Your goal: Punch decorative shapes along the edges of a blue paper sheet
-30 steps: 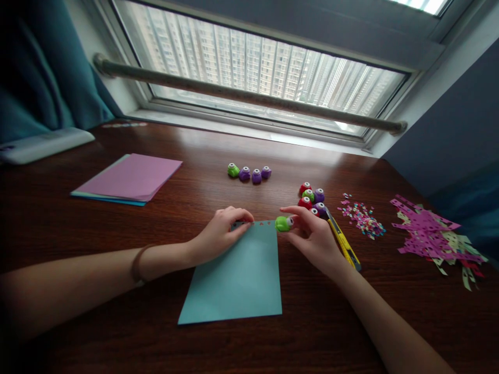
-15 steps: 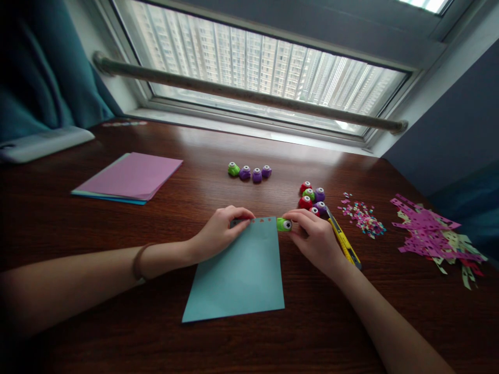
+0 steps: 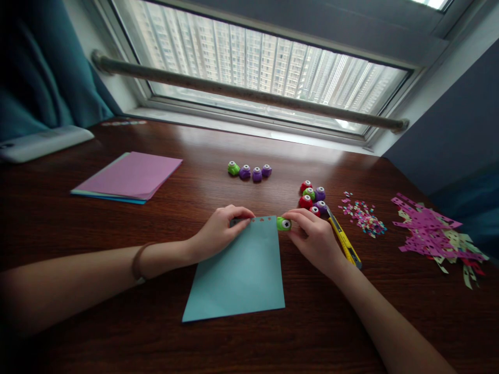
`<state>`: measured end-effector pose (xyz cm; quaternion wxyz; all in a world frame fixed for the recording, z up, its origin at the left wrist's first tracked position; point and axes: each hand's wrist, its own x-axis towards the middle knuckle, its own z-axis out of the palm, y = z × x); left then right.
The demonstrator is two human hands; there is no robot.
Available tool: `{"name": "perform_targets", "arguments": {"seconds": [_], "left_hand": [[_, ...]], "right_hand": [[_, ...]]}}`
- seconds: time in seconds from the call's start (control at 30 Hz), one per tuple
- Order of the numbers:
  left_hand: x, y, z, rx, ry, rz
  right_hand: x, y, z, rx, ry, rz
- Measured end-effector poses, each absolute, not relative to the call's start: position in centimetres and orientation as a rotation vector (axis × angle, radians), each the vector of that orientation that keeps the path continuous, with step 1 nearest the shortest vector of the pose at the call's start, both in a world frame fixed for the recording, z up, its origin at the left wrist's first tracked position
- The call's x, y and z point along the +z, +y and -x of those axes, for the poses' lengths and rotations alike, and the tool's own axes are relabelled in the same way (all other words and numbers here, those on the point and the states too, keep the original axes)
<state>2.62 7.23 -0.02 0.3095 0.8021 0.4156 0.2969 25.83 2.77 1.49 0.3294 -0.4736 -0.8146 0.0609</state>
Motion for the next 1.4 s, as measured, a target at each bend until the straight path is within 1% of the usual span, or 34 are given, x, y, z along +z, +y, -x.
{"name": "perform_targets", "arguments": {"seconds": [0.4, 0.53, 0.67, 0.73, 0.9, 1.17, 1.4], "left_hand": [[0.3, 7.2, -2.6, 0.752, 1.109, -2.170], [0.1, 6.9, -2.7, 0.693, 1.108, -2.293], [-0.2, 6.2, -2.7, 0.768, 1.151, -2.488], [-0.1, 5.7, -2.7, 0.772, 1.091, -2.627], [0.5, 5.0, -2.5, 0.557, 0.828, -2.895], [0.0, 4.4, -2.5, 0.488, 0.713, -2.951], [0.2, 3.8, -2.7, 0.436, 0.728, -2.980]], "right_hand": [[1.2, 2.6, -25.6, 0.230, -2.167, 1.246], [1.1, 2.6, -25.5, 0.282, -2.173, 1.259], [1.0, 2.7, -25.3, 0.328, -2.173, 1.246], [1.0, 2.8, -25.3, 0.354, -2.178, 1.241], [0.9, 2.9, -25.3, 0.415, -2.195, 1.234], [0.9, 2.9, -25.2, 0.459, -2.200, 1.250], [0.9, 3.0, -25.3, 0.447, -2.196, 1.251]]}}
